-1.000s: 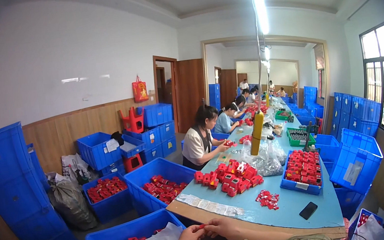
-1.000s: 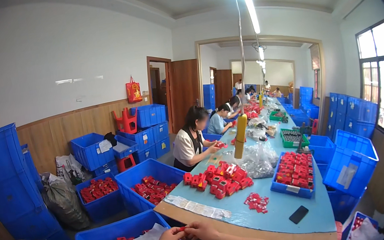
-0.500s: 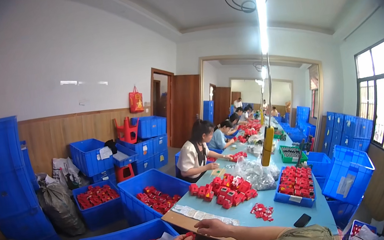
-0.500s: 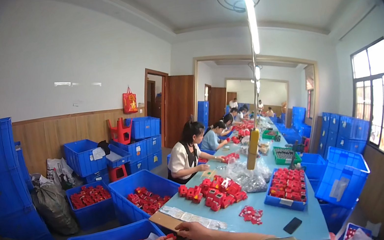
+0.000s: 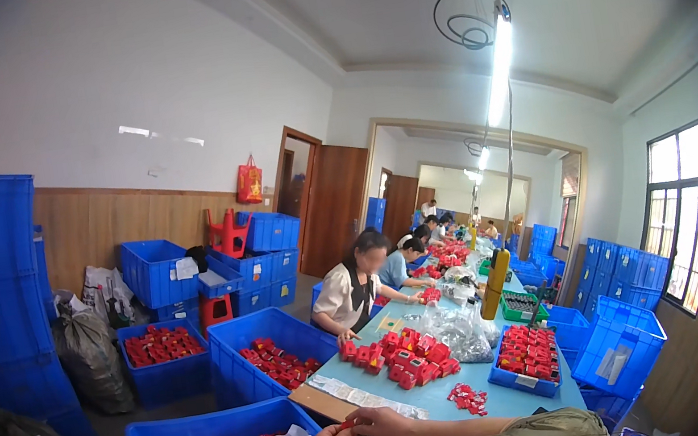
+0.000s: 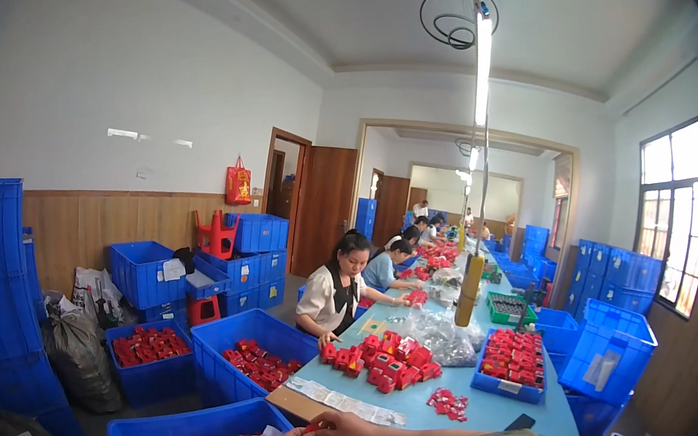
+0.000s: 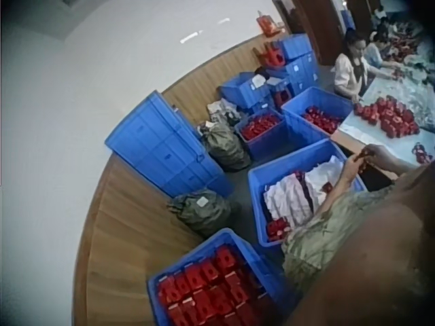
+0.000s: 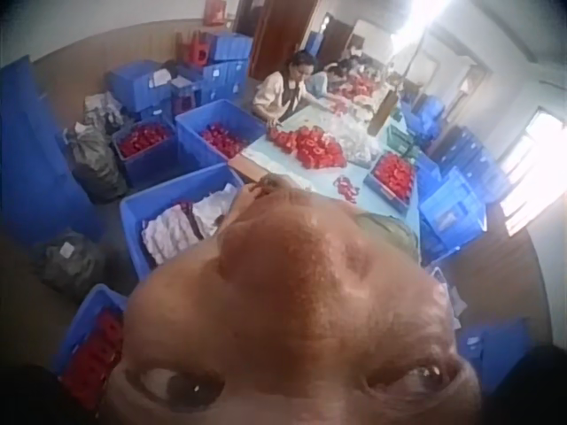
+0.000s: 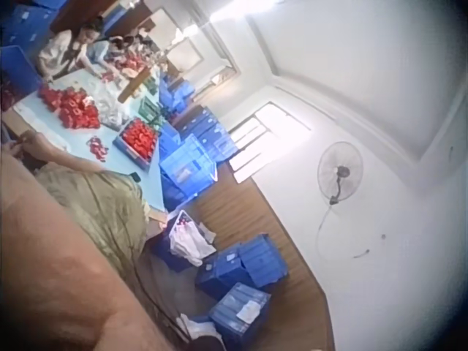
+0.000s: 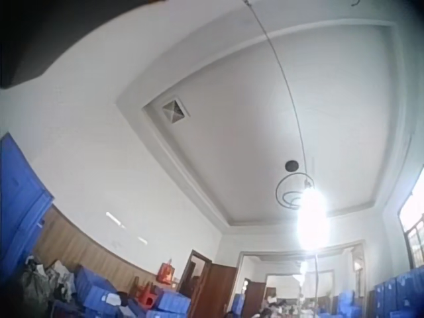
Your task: The person assembles toy cars by attaching small components to plastic car bodies by hand and places the assembled cars into a blue storage bin.
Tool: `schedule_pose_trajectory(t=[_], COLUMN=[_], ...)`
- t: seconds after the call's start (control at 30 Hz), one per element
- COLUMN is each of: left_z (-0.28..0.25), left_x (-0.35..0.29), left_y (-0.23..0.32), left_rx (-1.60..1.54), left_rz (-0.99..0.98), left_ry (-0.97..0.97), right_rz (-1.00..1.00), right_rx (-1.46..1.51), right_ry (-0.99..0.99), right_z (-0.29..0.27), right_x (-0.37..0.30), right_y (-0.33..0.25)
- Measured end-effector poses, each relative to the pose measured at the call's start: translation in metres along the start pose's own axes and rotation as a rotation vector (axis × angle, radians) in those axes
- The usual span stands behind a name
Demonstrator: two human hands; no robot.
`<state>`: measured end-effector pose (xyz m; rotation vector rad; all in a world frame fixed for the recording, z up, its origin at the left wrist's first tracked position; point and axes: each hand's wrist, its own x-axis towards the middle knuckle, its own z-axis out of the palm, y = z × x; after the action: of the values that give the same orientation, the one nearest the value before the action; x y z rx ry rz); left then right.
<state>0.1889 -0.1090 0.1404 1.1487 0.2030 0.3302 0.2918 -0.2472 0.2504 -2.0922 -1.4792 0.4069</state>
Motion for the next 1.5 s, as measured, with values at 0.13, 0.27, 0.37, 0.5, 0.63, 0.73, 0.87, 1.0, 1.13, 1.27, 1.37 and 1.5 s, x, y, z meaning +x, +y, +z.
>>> schedule_pose_trajectory(t=[0.13,0.27,0.37,0.5,0.63,0.73,0.87,1.0,1.13,1.27,1.37,1.5], left_z=[-0.008,-0.012,-0.022,-0.024,-0.029,-0.024,-0.029,-0.032,-0.038,-0.039,-0.033,-0.031], left_x=[-0.008,-0.011,-0.005,-0.007,-0.007,-0.012,-0.011,-0.014,-0.016,-0.016,-0.021,-0.024], left_y=[0.0,-0.001,-0.007,-0.013,-0.021,-0.012,-0.02,-0.023,-0.033,-0.037,-0.033,-0.037], left_rx=[0.022,-0.012,-0.102,-0.117,-0.122,-0.182,-0.208,-0.242,-0.268,-0.239,-0.262,-0.197], left_rz=[-0.002,-0.029,-0.05,-0.13,-0.171,-0.182,-0.188,-0.196,-0.223,-0.248,-0.255,-0.305], left_ry=[0.051,0.082,0.046,0.006,-0.019,0.021,0.027,0.035,0.054,0.052,0.095,0.083], right_rz=[-0.047,-0.198,-0.318,-0.322,-0.244,-0.237,-0.258,-0.201,-0.214,-0.222,-0.285,-0.288], right_rx=[-0.098,-0.169,-0.268,-0.282,-0.238,-0.18,-0.123,-0.111,-0.147,-0.134,-0.187,-0.152], right_ry=[-0.014,0.017,-0.034,-0.005,0.023,0.045,0.051,0.017,-0.018,-0.036,-0.033,-0.031], right_z=[0.006,0.013,0.006,0.011,0.021,0.024,0.032,0.037,0.04,0.043,0.044,0.045], right_x=[0.0,-0.002,-0.005,-0.006,-0.002,0.002,0.005,0.007,0.008,0.009,0.008,0.003], right_y=[-0.016,-0.022,-0.028,-0.021,-0.011,-0.002,0.008,0.009,0.014,0.016,0.023,0.027])
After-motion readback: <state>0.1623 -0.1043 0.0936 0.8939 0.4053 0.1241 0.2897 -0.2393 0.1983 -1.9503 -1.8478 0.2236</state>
